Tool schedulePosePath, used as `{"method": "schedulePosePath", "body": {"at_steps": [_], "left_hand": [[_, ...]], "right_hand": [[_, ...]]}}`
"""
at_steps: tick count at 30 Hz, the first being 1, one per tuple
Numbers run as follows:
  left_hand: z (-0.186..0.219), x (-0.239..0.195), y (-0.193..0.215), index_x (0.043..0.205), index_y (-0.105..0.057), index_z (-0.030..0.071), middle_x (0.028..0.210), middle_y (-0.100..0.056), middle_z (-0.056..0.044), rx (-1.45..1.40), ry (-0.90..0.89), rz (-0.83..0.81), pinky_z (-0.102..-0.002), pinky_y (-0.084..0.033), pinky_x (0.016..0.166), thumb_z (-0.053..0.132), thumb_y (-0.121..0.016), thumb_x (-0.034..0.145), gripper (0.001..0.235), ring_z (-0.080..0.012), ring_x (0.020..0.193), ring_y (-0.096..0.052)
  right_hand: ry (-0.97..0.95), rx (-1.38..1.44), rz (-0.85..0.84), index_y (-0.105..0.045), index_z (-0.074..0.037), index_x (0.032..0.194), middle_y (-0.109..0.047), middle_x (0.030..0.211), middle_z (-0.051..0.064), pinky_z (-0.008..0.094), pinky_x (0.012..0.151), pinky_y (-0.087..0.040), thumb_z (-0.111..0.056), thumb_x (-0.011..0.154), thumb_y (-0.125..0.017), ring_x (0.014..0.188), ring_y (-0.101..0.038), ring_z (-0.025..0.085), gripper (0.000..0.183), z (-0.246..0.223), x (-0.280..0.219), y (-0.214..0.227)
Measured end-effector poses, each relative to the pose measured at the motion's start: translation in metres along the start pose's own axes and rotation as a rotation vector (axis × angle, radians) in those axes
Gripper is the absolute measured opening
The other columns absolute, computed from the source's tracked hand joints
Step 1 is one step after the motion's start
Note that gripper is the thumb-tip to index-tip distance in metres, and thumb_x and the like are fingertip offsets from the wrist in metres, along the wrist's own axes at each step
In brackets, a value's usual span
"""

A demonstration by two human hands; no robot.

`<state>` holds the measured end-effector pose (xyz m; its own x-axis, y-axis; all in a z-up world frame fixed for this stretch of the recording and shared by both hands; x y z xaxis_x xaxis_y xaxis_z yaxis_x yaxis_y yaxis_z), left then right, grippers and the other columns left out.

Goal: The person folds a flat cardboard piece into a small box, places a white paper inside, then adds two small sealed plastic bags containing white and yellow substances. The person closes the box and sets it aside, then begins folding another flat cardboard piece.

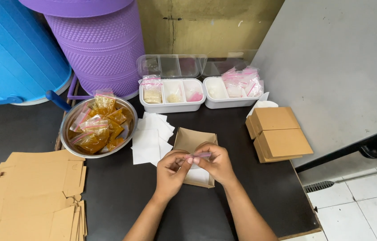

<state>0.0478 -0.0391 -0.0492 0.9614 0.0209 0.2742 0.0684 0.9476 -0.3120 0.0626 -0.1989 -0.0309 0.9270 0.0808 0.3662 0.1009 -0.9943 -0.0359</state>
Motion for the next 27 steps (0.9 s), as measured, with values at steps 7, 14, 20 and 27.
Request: {"method": "schedulePosePath", "body": {"at_steps": [7, 14, 20, 27], "left_hand": [[0.015, -0.005, -0.003, 0.089, -0.078, 0.005, 0.090, -0.074, -0.008, 0.109, -0.081, 0.003, -0.024, -0.056, 0.068, 0.009, -0.075, 0.090, 0.005, -0.0153, 0.080, -0.071], [0.024, -0.007, -0.005, 0.097, -0.082, 0.007, 0.096, -0.079, -0.009, 0.210, -0.096, 0.097, -0.021, -0.057, 0.066, 0.014, -0.075, 0.090, 0.012, -0.0153, 0.086, -0.075], [0.016, -0.006, 0.000, 0.090, -0.080, 0.007, 0.092, -0.077, -0.007, 0.203, -0.117, 0.136, -0.020, -0.050, 0.057, 0.013, -0.077, 0.089, 0.006, -0.0127, 0.078, -0.072], [0.026, -0.009, -0.007, 0.089, -0.075, 0.004, 0.090, -0.074, -0.007, 0.178, -0.161, 0.114, -0.024, -0.056, 0.065, 0.013, -0.071, 0.093, 0.011, -0.0152, 0.081, -0.071]], "right_hand": [[0.036, -0.079, -0.091, -0.075, -0.006, 0.085, -0.073, 0.084, 0.007, 0.028, 0.073, -0.056, -0.015, 0.087, -0.080, 0.082, -0.070, 0.017, 0.011, -0.010, 0.001, -0.002], [0.006, -0.074, -0.054, -0.074, -0.006, 0.083, -0.072, 0.084, 0.007, 0.028, 0.073, -0.054, -0.014, 0.085, -0.080, 0.081, -0.068, 0.016, 0.010, -0.007, 0.002, 0.002], [-0.025, -0.085, -0.065, -0.073, -0.006, 0.084, -0.071, 0.083, 0.006, 0.027, 0.071, -0.053, -0.020, 0.086, -0.080, 0.079, -0.068, 0.016, 0.015, -0.006, 0.002, 0.001], [0.049, -0.140, -0.086, -0.076, -0.009, 0.085, -0.073, 0.086, 0.005, 0.027, 0.077, -0.056, -0.019, 0.085, -0.083, 0.086, -0.071, 0.016, 0.012, -0.007, 0.001, -0.004]]}}
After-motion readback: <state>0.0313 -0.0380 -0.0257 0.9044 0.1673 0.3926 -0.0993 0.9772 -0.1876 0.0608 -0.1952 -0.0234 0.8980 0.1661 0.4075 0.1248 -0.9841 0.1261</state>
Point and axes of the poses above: each hand's wrist, its own x-axis towards the middle knuckle, its own y-axis out of the back of the hand, z = x × y, the point moved 4 cm from there along x, towards the middle knuckle
